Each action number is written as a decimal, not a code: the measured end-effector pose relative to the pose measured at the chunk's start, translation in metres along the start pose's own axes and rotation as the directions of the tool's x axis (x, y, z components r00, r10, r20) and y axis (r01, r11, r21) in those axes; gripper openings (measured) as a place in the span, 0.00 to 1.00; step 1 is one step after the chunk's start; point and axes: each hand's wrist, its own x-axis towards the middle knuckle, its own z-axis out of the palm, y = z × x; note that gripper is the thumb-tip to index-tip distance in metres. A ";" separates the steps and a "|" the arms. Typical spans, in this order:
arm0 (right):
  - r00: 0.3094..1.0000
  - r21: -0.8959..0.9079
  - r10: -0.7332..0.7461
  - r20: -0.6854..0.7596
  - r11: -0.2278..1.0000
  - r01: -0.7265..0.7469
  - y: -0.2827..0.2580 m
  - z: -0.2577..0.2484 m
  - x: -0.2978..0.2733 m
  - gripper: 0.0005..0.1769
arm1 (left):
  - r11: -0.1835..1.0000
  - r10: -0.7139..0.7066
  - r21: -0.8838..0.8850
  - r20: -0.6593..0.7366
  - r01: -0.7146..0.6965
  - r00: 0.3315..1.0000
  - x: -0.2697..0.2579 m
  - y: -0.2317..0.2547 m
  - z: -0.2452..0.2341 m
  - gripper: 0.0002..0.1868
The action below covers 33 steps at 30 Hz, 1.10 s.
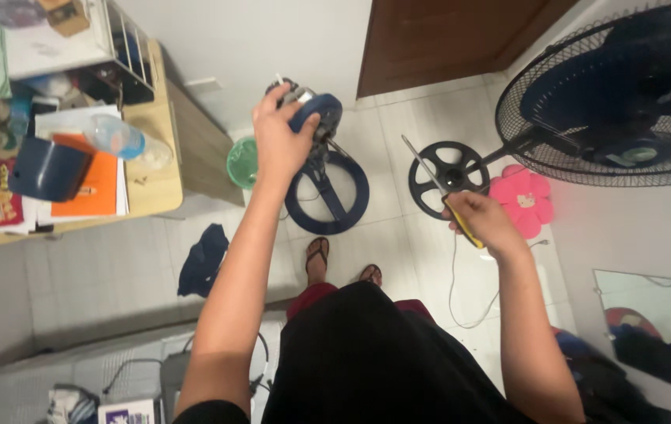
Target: The person disassembles a blue electric fan using a screwdriver. They remove the front grille, the fan blades, and the rear housing, placing the parts on the floor.
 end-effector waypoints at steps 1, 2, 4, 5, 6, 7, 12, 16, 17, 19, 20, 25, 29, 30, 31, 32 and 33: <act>1.000 -0.040 0.017 -0.012 0.999 -0.018 0.010 -0.001 0.000 0.18 | 0.999 -0.033 -0.010 -0.003 0.033 0.999 0.000 0.003 0.000 0.16; 1.000 -0.023 0.020 0.008 1.000 -0.019 0.020 -0.001 0.001 0.17 | 0.998 -0.066 -0.021 -0.005 0.066 0.998 0.001 0.005 0.000 0.16; 0.999 0.006 0.025 0.046 1.000 -0.025 0.038 0.001 0.000 0.16 | 0.996 -0.086 -0.020 -0.025 0.086 0.996 -0.001 0.008 0.003 0.15; 0.998 -0.007 0.032 0.062 0.999 -0.031 0.046 0.003 0.000 0.17 | 0.997 -0.074 -0.002 -0.043 0.074 0.996 -0.003 0.008 0.002 0.14; 0.996 -0.021 0.039 0.077 0.999 -0.037 0.054 0.005 0.000 0.17 | 0.998 -0.061 0.016 -0.061 0.062 0.996 -0.005 0.007 0.002 0.14; 0.995 -0.035 0.042 0.095 0.999 -0.039 0.059 0.007 0.001 0.18 | 0.997 -0.075 -0.024 -0.109 0.073 0.991 -0.007 0.005 0.000 0.12; 0.980 -0.026 0.086 0.177 0.996 -0.082 0.071 0.023 0.002 0.18 | 0.975 -0.195 -0.161 -0.286 0.154 0.938 -0.037 -0.014 -0.020 0.09; 0.983 -0.031 0.015 0.180 0.999 -0.009 0.056 0.042 0.006 0.16 | 0.860 -0.433 -0.308 -0.018 0.407 0.901 -0.064 -0.020 -0.028 0.18; 0.989 -0.030 -0.025 0.147 0.999 0.030 0.052 0.045 0.005 0.15 | 0.875 -0.392 -0.318 -0.023 0.365 0.920 -0.068 -0.018 -0.024 0.22; 0.992 -0.031 -0.102 0.077 0.994 0.105 0.040 0.049 0.010 0.15 | 0.907 -0.321 -0.302 -0.048 0.292 0.946 -0.070 -0.015 -0.012 0.28; 0.991 0.042 -0.112 0.067 0.993 0.110 0.034 0.049 0.013 0.14 | 0.924 -0.290 -0.277 -0.066 0.262 0.955 -0.068 -0.013 -0.006 0.29; 0.984 0.282 -0.173 0.037 0.947 0.155 0.020 0.064 0.026 0.12 | 0.935 -0.308 -0.211 -0.077 0.286 0.948 -0.058 -0.017 0.003 0.25; 0.987 0.346 -0.158 0.034 0.928 0.137 0.048 0.075 0.036 0.13 | 0.940 -0.322 -0.138 -0.068 0.311 0.944 -0.063 -0.027 0.011 0.20; 0.990 0.390 -0.138 0.038 0.914 0.113 0.055 0.082 0.035 0.14 | 0.962 -0.245 -0.145 -0.097 0.230 0.965 -0.059 -0.031 0.005 0.19; 0.993 0.428 -0.112 0.038 0.900 0.085 0.065 0.083 0.033 0.14 | 0.973 -0.216 -0.099 -0.104 0.206 0.971 -0.059 -0.032 0.004 0.19; 0.992 0.423 -0.110 0.054 0.903 0.077 0.074 0.082 0.033 0.14 | 0.982 -0.187 -0.053 -0.110 0.182 0.976 -0.058 -0.032 0.003 0.20; 0.992 0.424 -0.103 0.070 0.903 0.064 0.084 0.084 0.030 0.14 | 0.987 -0.158 -0.004 -0.107 0.158 0.982 -0.059 -0.033 0.001 0.20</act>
